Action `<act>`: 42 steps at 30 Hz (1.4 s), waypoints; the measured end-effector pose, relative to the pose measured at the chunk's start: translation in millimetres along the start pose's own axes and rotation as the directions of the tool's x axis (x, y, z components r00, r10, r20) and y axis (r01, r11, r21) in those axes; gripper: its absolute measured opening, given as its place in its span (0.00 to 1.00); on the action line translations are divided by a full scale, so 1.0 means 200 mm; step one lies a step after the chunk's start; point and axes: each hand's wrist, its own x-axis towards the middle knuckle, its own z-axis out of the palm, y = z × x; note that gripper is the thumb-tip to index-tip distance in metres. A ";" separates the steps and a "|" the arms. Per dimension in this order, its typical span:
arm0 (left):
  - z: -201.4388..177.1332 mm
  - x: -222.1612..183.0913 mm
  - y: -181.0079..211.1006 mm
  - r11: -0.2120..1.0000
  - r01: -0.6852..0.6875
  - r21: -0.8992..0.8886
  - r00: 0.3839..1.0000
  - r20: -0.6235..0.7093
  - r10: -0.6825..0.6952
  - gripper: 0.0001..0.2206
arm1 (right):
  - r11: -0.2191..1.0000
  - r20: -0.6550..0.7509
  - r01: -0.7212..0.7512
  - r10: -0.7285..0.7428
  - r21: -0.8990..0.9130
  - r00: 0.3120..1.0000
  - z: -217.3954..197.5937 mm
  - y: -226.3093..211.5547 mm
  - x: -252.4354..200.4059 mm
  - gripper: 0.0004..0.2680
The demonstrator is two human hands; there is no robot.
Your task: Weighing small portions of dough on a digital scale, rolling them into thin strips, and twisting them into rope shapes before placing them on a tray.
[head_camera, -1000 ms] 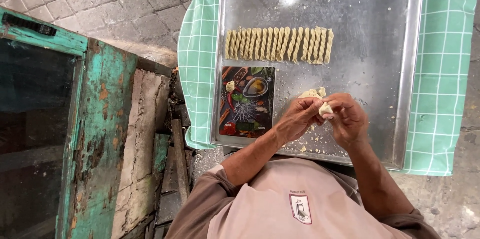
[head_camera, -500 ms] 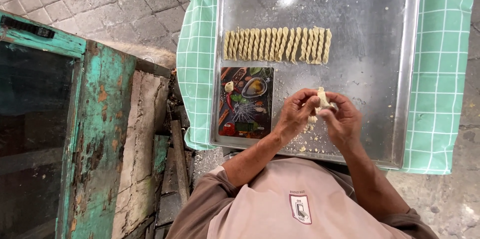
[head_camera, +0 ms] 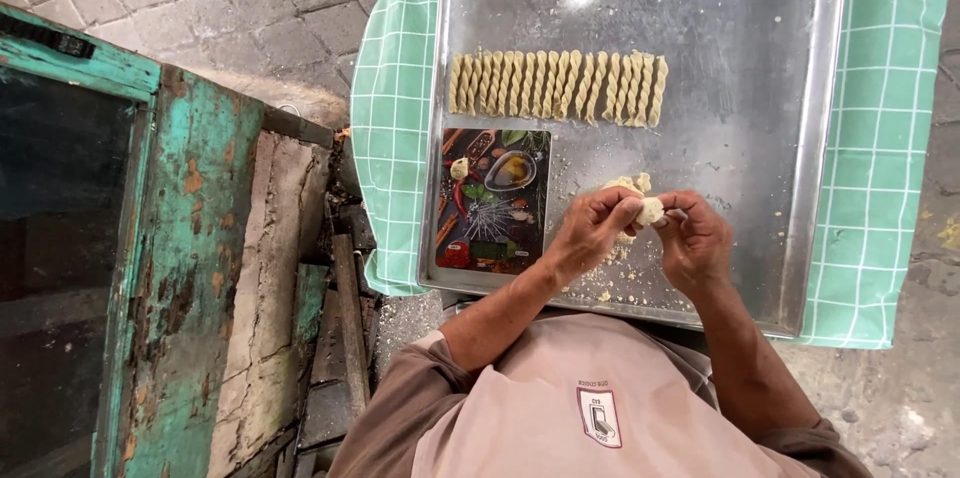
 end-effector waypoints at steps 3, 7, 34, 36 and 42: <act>0.01 -0.03 -0.02 0.998 -0.044 0.055 0.999 0.013 0.043 0.13 | 0.998 -0.036 0.009 -0.007 0.061 0.999 0.02 -0.05 0.03 0.03; -0.04 -0.01 -0.10 0.977 -0.107 0.185 0.993 -0.026 0.114 0.10 | 0.995 -0.033 0.042 -0.040 0.086 0.999 0.04 -0.09 0.06 0.02; -0.06 -0.06 0.03 0.918 -0.302 0.258 0.951 0.017 0.308 0.07 | 0.950 -0.074 0.231 -0.220 0.211 0.973 0.08 0.03 0.06 0.08; -0.05 -0.09 0.00 0.960 -0.216 0.176 0.976 0.061 0.209 0.09 | 0.947 -0.082 0.244 -0.231 0.210 0.969 0.06 0.06 0.05 0.09; -0.07 -0.07 0.05 0.990 -0.117 0.083 0.993 0.029 0.115 0.10 | 0.956 0.029 0.289 -0.290 0.045 0.956 0.02 0.08 0.03 0.11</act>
